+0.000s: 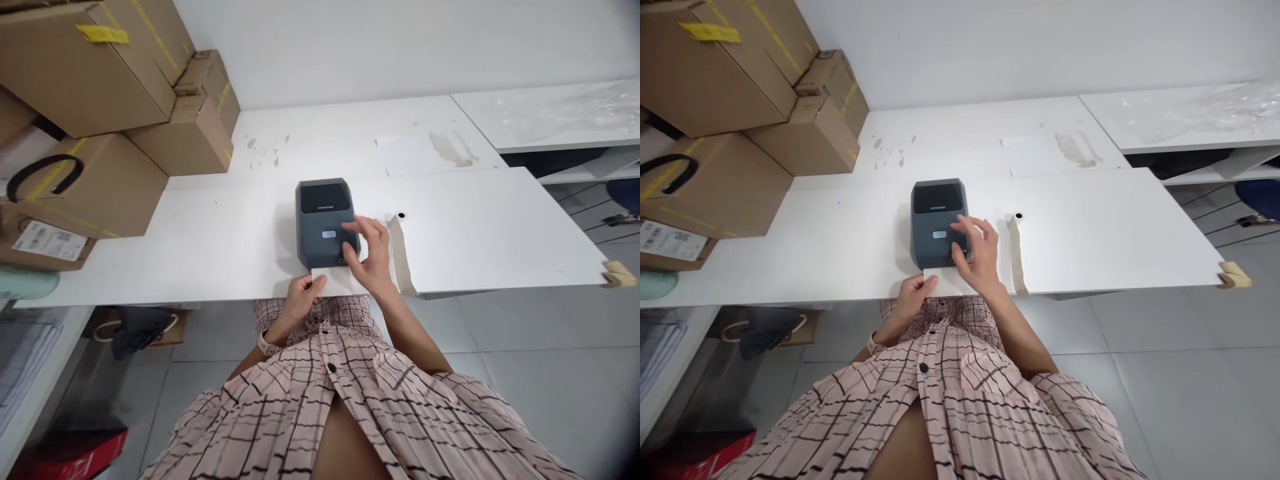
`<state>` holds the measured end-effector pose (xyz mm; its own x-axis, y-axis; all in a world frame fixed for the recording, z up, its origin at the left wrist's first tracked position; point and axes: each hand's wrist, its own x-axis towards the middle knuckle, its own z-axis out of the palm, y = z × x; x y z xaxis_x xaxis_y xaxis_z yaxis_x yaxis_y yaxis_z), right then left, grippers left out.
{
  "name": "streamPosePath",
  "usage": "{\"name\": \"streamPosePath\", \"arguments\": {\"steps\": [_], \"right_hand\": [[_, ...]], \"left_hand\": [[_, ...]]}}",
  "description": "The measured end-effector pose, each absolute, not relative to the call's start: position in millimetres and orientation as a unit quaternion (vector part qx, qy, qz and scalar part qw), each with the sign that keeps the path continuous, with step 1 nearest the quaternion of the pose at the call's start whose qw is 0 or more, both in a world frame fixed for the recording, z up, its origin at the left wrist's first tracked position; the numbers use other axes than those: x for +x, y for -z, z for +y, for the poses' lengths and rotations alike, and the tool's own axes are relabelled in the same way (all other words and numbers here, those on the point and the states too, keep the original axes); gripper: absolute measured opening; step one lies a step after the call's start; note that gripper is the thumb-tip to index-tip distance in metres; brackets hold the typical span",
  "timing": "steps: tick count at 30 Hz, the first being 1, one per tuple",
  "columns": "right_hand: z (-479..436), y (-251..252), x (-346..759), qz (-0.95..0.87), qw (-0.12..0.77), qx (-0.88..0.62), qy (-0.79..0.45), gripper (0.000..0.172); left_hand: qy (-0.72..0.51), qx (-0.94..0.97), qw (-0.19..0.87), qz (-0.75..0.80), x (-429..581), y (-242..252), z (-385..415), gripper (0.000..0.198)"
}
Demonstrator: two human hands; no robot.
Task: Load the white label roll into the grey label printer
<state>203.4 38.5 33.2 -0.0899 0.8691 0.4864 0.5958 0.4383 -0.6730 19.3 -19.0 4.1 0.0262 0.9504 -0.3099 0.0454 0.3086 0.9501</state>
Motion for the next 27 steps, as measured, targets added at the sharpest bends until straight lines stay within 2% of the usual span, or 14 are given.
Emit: {"name": "streamPosePath", "arguments": {"steps": [3, 5, 9, 11, 14, 16, 20, 27], "right_hand": [[37, -44, 197, -0.802, 0.385, -0.449, -0.085, 0.064], [39, -46, 190, -0.815, 0.375, -0.44, -0.046, 0.065], [40, -47, 183, -0.81, 0.38, -0.447, -0.022, 0.047], [36, -44, 188, -0.798, 0.402, -0.443, -0.076, 0.043], [27, -31, 201, -0.722, 0.482, -0.458, -0.192, 0.05], [22, -18, 208, -0.647, 0.527, -0.481, -0.268, 0.056], [18, 3, 209, -0.562, 0.556, -0.478, -0.384, 0.061], [17, 6, 195, -0.483, 0.591, -0.487, -0.424, 0.063]], "left_hand": [[-0.395, 0.486, 0.528, 0.573, 5, -4, -21, 0.054], [-0.419, 0.492, 0.489, 0.587, -5, -6, -20, 0.049], [-0.502, 0.496, 0.335, 0.624, -13, -14, -8, 0.035], [-0.52, 0.522, 0.303, 0.605, -9, -17, 0, 0.045], [-0.508, 0.541, 0.364, 0.563, 1, -18, 7, 0.066], [-0.503, 0.526, 0.409, 0.551, 7, -15, 8, 0.072], [-0.523, 0.501, 0.43, 0.539, 13, -9, 6, 0.073], [-0.574, 0.462, 0.425, 0.526, 16, 6, 9, 0.071]]}}
